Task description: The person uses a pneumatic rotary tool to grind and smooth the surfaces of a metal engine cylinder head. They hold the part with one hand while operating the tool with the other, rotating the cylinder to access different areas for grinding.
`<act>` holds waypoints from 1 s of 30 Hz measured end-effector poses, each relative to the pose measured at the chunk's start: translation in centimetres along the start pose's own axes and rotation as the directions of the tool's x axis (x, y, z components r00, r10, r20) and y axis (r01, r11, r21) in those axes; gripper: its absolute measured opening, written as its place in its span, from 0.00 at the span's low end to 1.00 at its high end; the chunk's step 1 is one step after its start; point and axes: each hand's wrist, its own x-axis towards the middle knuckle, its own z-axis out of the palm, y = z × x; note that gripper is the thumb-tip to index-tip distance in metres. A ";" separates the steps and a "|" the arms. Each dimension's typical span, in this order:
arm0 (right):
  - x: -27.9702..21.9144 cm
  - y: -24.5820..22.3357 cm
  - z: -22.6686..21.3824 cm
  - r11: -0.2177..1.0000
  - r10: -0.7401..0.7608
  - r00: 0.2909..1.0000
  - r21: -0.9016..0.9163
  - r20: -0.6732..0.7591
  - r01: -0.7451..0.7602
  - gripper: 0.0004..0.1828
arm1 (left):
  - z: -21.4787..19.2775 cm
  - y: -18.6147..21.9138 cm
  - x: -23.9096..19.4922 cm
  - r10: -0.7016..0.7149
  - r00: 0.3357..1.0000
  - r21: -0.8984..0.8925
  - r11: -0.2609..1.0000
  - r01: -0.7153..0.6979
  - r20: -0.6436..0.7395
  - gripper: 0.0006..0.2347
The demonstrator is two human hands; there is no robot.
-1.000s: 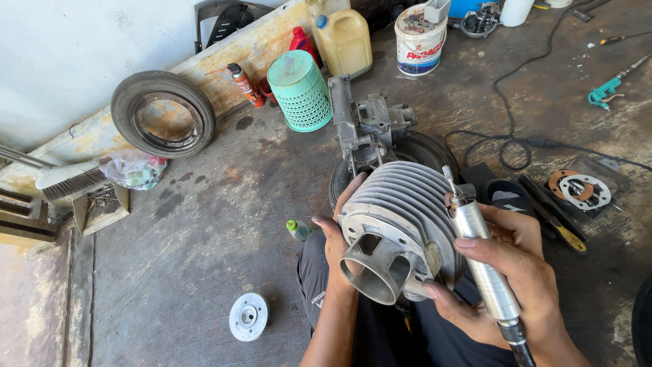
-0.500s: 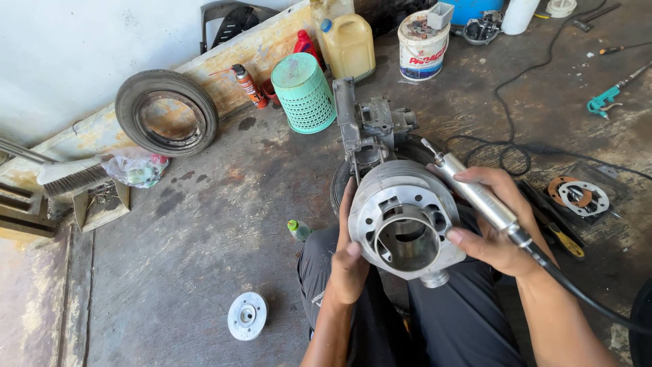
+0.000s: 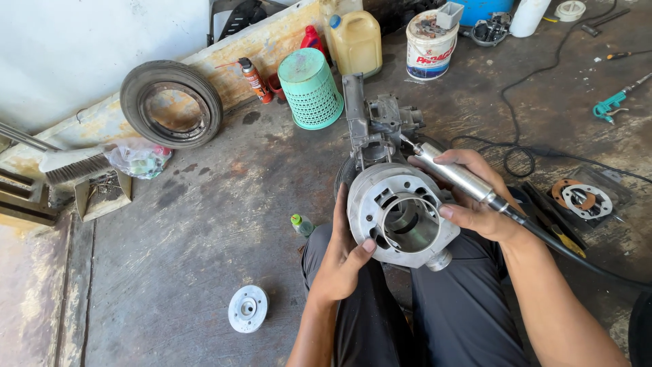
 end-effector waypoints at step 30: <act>-6.9 -0.5 4.2 0.927 -0.297 0.894 -0.324 -0.336 0.187 0.26 | -1.6 -1.3 -0.9 0.108 0.966 -0.037 0.992 -0.120 -0.235 0.49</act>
